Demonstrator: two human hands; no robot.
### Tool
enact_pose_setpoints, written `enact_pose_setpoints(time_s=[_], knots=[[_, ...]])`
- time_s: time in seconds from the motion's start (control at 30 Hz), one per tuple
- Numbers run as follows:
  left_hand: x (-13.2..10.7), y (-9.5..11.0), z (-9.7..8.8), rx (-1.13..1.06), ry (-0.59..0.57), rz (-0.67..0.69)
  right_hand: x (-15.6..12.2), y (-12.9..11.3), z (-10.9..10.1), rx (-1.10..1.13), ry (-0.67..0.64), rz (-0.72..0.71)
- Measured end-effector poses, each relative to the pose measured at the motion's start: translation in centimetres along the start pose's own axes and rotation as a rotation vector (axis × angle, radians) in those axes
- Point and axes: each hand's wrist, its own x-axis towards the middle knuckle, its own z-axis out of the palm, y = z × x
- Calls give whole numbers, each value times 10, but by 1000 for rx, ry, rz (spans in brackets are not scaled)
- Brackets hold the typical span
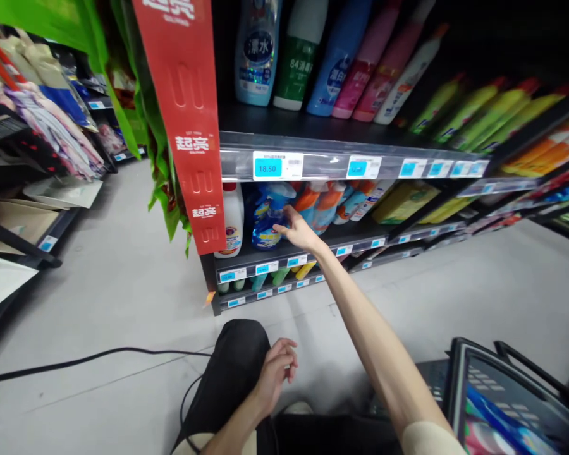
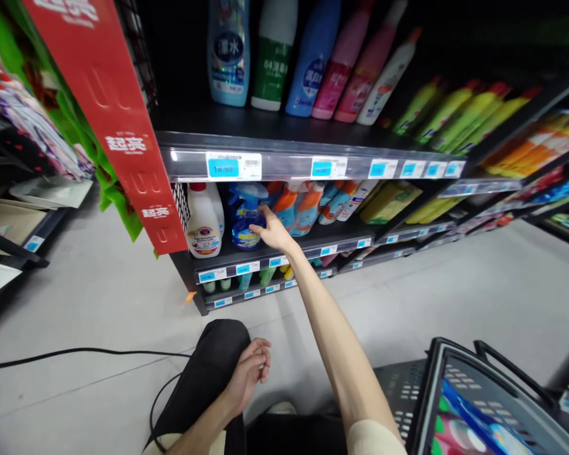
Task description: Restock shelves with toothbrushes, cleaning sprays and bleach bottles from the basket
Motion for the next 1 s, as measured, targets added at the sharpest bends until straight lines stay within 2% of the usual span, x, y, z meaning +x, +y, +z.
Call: enact_pose_setpoints(time_s=[0.13, 0.23, 0.47, 0.53, 0.67, 0.77, 1.0], knots=[[2, -4, -1, 71, -53, 18, 7, 3, 5, 12, 43, 55], [1, -8, -1, 148, -116, 28, 2, 3, 14, 14, 101, 84], [-1, -8, 1, 190, -109, 23, -28, 4, 40, -371, 150, 316], [-1, -7, 0, 185, -85, 19, -30, 6, 48, -366, 176, 339], [1, -8, -2, 210, -88, 23, -24, 11, 68, -275, 316, 272], [1, -9, -3, 218, -94, 25, -19, 12, 84, -251, 381, 286], [1, -11, -7, 220, -59, 23, 0, 18, 103, -223, 354, 414]])
